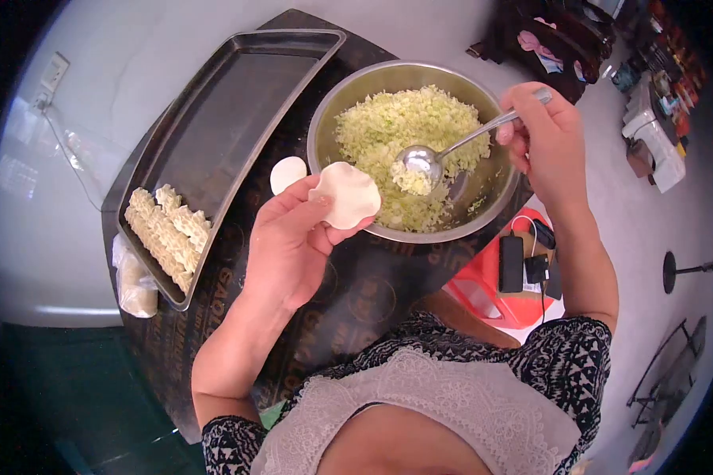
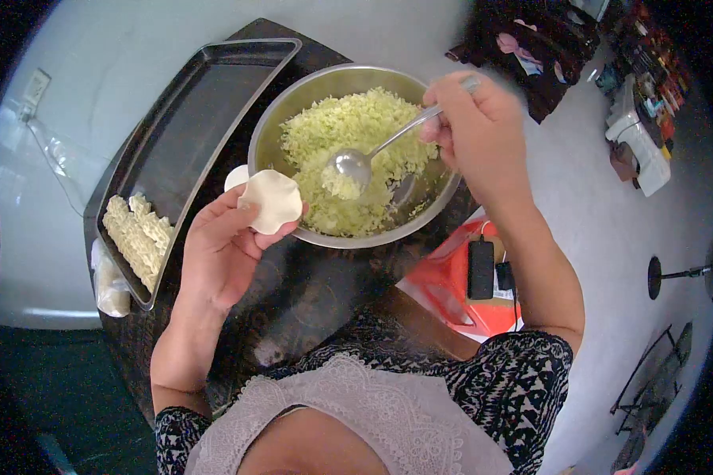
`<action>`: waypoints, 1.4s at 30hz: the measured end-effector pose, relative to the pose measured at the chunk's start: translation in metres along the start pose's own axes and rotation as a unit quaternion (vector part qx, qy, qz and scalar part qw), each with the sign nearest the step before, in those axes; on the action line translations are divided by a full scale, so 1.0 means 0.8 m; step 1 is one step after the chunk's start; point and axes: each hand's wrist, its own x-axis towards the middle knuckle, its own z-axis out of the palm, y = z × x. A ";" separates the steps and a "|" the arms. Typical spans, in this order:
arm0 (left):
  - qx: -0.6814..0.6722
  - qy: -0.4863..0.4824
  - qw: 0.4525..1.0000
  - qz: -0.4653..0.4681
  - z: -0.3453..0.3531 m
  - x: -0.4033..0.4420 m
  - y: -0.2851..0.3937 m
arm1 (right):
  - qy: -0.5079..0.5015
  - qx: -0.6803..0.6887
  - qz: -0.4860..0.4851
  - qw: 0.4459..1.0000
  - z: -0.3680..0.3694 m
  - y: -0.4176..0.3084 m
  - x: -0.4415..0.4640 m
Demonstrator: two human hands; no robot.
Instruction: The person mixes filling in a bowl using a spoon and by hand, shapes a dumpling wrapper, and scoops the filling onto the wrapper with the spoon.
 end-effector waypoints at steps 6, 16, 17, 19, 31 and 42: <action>-0.036 -0.026 0.999 -0.019 0.008 0.006 -0.005 | -0.005 0.042 -0.090 0.995 -0.004 -0.027 0.002; -0.079 -0.041 0.996 -0.027 0.020 0.007 -0.009 | -0.034 -0.037 -0.212 0.976 0.030 -0.029 -0.040; -0.080 -0.046 0.995 -0.030 0.020 0.007 -0.008 | -0.038 -0.059 -0.254 0.965 0.031 -0.023 -0.051; -0.088 -0.043 0.995 -0.027 0.020 0.008 -0.009 | -0.046 -0.082 -0.295 0.951 0.025 -0.024 -0.053; -0.115 -0.037 0.992 -0.022 0.020 0.005 -0.010 | -0.231 -0.280 -0.551 0.751 0.012 -0.046 -0.071; -0.097 -0.037 0.994 -0.029 0.022 0.003 -0.008 | -0.053 0.024 -0.355 0.933 0.003 -0.032 -0.063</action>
